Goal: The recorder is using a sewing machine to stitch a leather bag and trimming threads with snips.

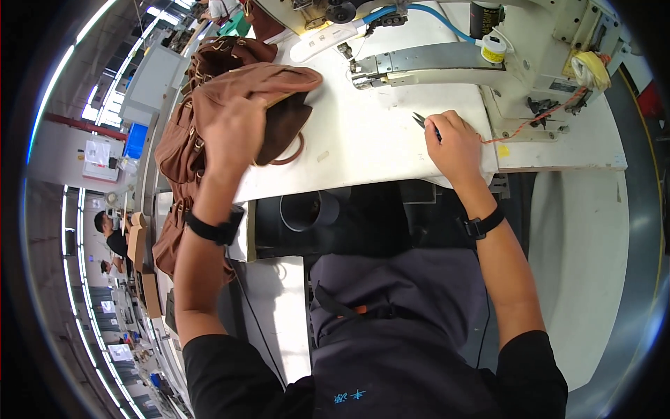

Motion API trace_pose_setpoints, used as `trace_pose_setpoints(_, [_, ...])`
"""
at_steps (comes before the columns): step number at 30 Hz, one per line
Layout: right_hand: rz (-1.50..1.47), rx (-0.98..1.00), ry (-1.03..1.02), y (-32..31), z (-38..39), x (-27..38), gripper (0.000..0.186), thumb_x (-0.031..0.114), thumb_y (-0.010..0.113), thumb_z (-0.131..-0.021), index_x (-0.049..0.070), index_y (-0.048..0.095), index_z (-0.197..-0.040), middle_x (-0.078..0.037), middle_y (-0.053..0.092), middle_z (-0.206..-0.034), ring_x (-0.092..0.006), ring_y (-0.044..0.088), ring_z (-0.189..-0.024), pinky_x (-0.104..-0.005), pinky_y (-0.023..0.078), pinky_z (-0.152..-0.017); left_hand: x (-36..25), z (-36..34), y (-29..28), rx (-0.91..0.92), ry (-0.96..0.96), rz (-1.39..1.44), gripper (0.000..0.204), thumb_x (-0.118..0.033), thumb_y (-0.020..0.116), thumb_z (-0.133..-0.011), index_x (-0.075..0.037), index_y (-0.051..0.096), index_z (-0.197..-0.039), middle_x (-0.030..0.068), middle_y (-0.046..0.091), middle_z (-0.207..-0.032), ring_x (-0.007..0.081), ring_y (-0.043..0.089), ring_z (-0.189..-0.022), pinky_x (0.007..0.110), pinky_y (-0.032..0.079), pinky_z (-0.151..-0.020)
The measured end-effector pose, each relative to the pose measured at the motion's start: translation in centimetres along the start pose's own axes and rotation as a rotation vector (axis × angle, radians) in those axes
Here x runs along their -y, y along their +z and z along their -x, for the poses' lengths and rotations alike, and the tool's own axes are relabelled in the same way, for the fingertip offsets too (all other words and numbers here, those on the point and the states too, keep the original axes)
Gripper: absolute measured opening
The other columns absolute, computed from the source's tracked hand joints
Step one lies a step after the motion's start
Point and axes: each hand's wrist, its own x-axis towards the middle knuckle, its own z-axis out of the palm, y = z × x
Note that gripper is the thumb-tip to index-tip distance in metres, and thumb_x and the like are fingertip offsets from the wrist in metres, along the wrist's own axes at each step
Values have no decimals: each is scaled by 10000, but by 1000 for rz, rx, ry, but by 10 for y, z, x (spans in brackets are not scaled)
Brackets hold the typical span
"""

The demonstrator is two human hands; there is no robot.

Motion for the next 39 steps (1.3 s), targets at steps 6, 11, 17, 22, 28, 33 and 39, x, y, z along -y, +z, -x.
trace_pose_setpoints(6, [-13,28,20,-3,-3,3,59,167,687,-904,108,693,-902,-61,661,-895,-317,674,-797,-441,539,-711,-73,22,9,150,-120,393,221,-164,742,-893,-75,724,-1095,51,695,-972,247,705,-793,351,574,-705])
trace_pose_setpoints(11, [-10,44,25,-2,-2,3,63,158,679,-910,97,693,-909,-69,657,-889,-316,672,-797,-433,540,-724,-33,-7,-5,296,51,607,215,-191,678,-965,-39,724,-1109,132,728,-1112,314,688,-1069,401,540,-940])
trace_pose_setpoints(17, [111,36,-31,1,-5,0,69,159,678,-917,94,698,-928,-65,645,-880,-305,672,-801,-427,540,-726,-10,-36,51,361,458,589,190,-189,668,-958,-71,748,-1083,111,667,-1254,314,569,-1242,421,468,-1044])
trace_pose_setpoints(22, [237,-146,-150,-2,-15,29,195,154,698,-906,85,717,-1087,-82,687,-1032,-310,662,-868,-416,530,-787,-32,-46,108,455,621,450,216,-242,637,-975,-75,768,-1019,93,622,-1329,282,530,-1295,431,457,-1059])
trace_pose_setpoints(28, [-618,255,426,48,-1,119,277,189,689,-949,8,690,-1159,-117,709,-1000,-234,693,-899,-344,554,-811,-26,-61,121,490,656,398,250,-229,631,-941,-17,764,-931,119,656,-1266,296,583,-1225,426,482,-1037])
trace_pose_setpoints(33, [-1072,498,825,93,-11,164,271,205,669,-999,-30,685,-1133,-24,687,-914,-99,653,-814,-250,516,-748,-12,-63,111,509,609,437,227,-212,645,-917,-8,747,-913,136,687,-1199,307,618,-1172,418,489,-1025])
trace_pose_setpoints(39, [-1333,363,776,90,-18,187,155,154,676,-996,6,700,-956,21,658,-790,-21,503,-630,-225,382,-527,5,-73,96,264,651,441,263,-261,672,-910,-4,729,-901,121,703,-1163,300,677,-1035,424,522,-958])
